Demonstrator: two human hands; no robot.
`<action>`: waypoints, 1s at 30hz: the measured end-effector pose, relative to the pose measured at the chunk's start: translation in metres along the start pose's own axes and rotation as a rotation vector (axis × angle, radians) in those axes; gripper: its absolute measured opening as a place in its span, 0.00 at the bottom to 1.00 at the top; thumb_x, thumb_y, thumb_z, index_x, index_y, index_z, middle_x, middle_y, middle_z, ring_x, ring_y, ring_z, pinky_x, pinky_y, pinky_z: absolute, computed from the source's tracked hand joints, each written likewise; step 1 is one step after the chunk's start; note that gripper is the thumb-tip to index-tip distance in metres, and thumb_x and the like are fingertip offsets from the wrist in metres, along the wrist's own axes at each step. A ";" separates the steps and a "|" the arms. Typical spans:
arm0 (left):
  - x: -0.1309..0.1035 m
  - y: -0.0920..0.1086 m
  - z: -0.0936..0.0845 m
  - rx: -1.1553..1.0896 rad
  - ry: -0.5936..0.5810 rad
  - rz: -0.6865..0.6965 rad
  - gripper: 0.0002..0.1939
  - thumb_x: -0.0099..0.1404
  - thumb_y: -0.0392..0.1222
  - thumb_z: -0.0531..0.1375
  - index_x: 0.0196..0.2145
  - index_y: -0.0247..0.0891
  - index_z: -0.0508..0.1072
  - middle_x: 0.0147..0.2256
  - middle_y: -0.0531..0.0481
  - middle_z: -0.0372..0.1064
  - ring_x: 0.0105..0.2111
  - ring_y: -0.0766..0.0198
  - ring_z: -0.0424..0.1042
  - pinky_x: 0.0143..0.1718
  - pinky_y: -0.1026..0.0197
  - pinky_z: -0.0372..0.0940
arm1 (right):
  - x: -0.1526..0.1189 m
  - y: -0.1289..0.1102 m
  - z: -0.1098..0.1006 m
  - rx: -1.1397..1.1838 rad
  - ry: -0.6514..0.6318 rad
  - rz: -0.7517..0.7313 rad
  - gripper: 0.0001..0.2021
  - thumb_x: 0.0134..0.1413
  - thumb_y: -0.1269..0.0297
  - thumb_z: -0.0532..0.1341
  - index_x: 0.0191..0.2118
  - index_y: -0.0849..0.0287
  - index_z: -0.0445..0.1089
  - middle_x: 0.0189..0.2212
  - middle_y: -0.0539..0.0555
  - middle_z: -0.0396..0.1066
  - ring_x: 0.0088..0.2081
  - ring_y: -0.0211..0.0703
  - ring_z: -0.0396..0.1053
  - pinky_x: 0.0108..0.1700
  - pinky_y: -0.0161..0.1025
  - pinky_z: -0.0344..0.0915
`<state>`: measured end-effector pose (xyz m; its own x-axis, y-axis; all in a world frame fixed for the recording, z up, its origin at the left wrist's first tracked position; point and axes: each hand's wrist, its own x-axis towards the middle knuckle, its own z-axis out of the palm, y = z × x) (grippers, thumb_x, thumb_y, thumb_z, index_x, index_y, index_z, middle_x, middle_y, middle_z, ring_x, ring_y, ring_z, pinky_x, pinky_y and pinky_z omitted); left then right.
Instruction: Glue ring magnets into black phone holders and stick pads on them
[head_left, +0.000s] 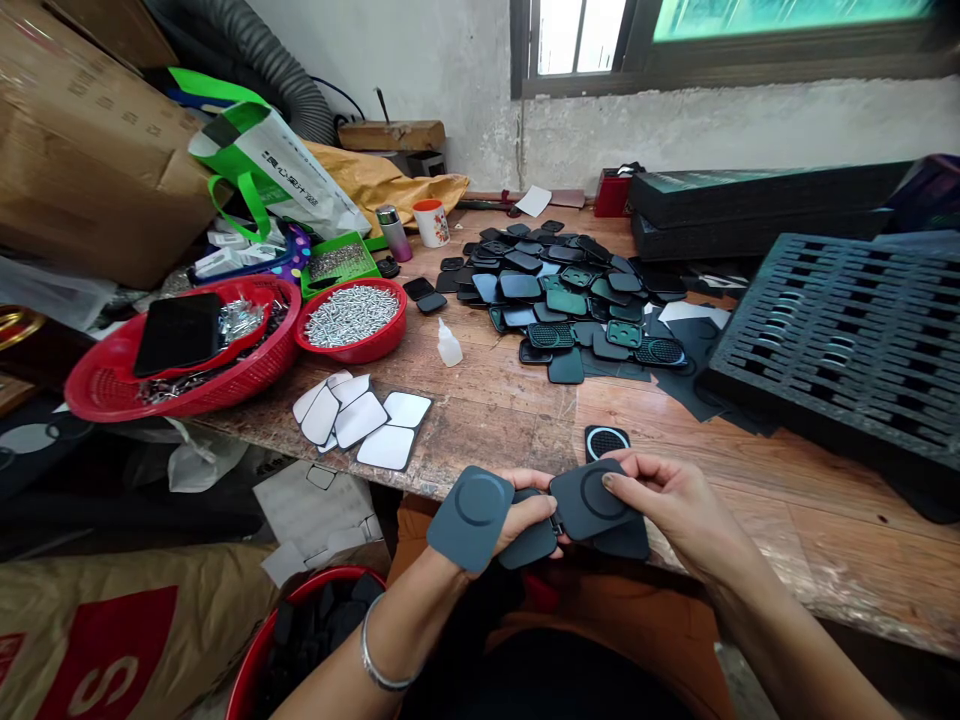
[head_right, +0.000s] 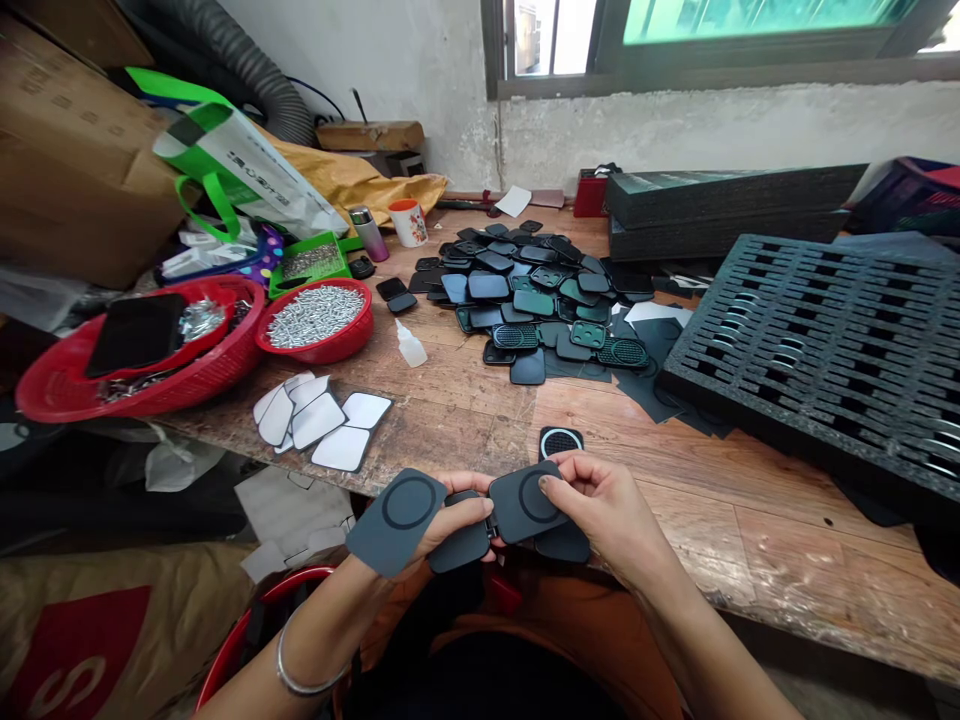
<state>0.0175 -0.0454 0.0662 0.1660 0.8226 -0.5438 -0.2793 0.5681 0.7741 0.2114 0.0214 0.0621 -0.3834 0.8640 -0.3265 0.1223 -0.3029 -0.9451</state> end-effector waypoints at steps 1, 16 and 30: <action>0.001 -0.002 0.000 0.003 0.006 0.009 0.16 0.54 0.45 0.64 0.39 0.33 0.72 0.25 0.49 0.73 0.25 0.62 0.74 0.29 0.61 0.72 | 0.000 0.000 0.000 -0.035 0.016 -0.019 0.15 0.46 0.58 0.66 0.20 0.61 0.64 0.38 0.55 0.69 0.35 0.39 0.66 0.35 0.33 0.63; -0.003 0.005 0.013 0.178 0.242 0.218 0.12 0.57 0.43 0.61 0.38 0.37 0.78 0.24 0.51 0.72 0.23 0.65 0.71 0.24 0.68 0.65 | -0.019 0.015 0.018 -0.750 0.337 -0.620 0.08 0.61 0.69 0.53 0.42 0.58 0.67 0.35 0.55 0.63 0.38 0.44 0.64 0.39 0.41 0.62; 0.011 -0.016 -0.006 0.090 0.177 0.254 0.18 0.61 0.47 0.60 0.47 0.38 0.75 0.28 0.48 0.74 0.27 0.61 0.73 0.29 0.62 0.69 | -0.005 0.010 0.022 -0.452 0.479 -0.440 0.20 0.56 0.62 0.59 0.53 0.57 0.55 0.30 0.50 0.67 0.30 0.41 0.68 0.35 0.40 0.67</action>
<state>0.0183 -0.0458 0.0460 -0.0671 0.9260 -0.3716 -0.2044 0.3518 0.9135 0.1943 0.0051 0.0546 -0.0598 0.9768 0.2058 0.4501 0.2104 -0.8678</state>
